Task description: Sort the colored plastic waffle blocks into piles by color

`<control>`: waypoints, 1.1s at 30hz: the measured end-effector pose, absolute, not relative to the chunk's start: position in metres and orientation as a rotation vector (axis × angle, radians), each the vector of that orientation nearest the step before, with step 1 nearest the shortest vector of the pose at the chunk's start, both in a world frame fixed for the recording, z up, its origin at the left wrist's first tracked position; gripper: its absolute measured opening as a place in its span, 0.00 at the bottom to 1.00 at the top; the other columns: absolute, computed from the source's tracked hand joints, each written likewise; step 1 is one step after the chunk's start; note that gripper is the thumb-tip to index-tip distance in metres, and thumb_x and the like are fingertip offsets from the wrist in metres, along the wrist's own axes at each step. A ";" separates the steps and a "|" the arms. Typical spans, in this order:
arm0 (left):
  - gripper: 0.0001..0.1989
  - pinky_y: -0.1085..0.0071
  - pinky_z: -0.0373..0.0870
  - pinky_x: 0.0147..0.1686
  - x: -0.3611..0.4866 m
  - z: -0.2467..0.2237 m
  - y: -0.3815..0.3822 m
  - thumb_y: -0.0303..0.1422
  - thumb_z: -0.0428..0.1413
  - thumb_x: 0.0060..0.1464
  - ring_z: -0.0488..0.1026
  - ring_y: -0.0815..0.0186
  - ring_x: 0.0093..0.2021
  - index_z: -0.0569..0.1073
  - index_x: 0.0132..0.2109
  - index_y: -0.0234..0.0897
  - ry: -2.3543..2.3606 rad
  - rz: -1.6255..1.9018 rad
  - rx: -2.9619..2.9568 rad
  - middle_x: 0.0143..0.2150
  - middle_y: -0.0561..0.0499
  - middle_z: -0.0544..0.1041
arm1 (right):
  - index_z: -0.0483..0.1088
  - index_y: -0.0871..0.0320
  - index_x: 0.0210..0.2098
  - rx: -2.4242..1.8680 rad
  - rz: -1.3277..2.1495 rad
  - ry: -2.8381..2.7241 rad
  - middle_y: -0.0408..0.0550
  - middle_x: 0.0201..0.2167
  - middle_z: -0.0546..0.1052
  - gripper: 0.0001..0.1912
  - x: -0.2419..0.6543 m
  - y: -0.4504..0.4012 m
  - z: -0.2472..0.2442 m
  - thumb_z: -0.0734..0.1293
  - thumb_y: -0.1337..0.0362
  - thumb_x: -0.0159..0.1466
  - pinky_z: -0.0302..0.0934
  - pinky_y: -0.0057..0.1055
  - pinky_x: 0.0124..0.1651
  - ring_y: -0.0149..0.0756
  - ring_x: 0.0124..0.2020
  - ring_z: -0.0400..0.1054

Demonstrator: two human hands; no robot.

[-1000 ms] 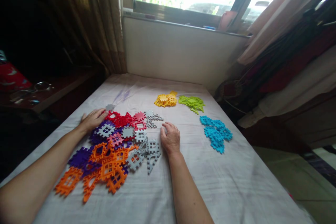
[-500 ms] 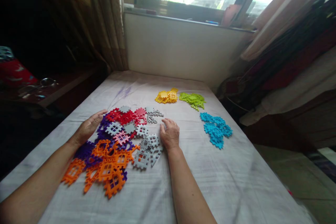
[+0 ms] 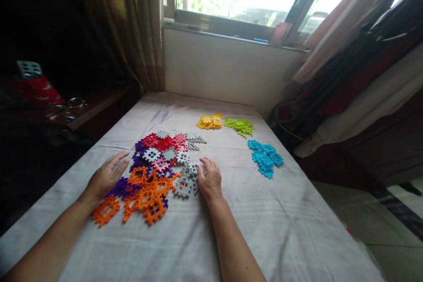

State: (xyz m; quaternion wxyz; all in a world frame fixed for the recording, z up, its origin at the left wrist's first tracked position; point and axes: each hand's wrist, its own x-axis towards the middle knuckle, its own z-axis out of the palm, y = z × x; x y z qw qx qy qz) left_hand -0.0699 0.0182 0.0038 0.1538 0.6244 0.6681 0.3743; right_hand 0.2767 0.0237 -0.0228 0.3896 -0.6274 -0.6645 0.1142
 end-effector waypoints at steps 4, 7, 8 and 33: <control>0.36 0.47 0.57 0.65 -0.047 -0.006 -0.015 0.57 0.46 0.55 0.64 0.46 0.66 0.72 0.59 0.38 2.176 0.930 1.874 0.66 0.36 0.67 | 0.72 0.59 0.55 -1.666 0.237 -1.715 0.59 0.59 0.72 0.22 0.256 0.001 -0.025 0.62 0.59 0.65 0.57 0.46 0.64 0.47 0.61 0.64; 0.32 0.42 0.51 0.66 -0.026 -0.006 -0.027 0.52 0.49 0.57 0.59 0.48 0.69 0.68 0.63 0.41 2.249 0.738 1.931 0.69 0.38 0.63 | 0.70 0.57 0.59 -1.729 0.214 -1.818 0.59 0.63 0.67 0.24 0.236 -0.007 -0.022 0.65 0.56 0.65 0.51 0.51 0.66 0.51 0.65 0.58; 0.31 0.42 0.50 0.66 -0.020 -0.005 -0.027 0.50 0.49 0.57 0.58 0.49 0.69 0.68 0.63 0.41 2.252 0.699 1.944 0.70 0.38 0.62 | 0.69 0.56 0.59 -1.757 0.213 -1.847 0.59 0.64 0.66 0.25 0.231 -0.007 -0.020 0.65 0.56 0.65 0.49 0.52 0.67 0.53 0.66 0.57; 0.21 0.58 0.68 0.58 -0.049 -0.015 0.016 0.48 0.54 0.50 0.75 0.56 0.52 0.76 0.45 0.40 1.859 1.559 1.353 0.47 0.45 0.80 | 0.66 0.51 0.63 -1.618 0.181 -2.057 0.58 0.67 0.64 0.32 0.200 -0.010 0.008 0.70 0.51 0.61 0.43 0.58 0.68 0.54 0.68 0.54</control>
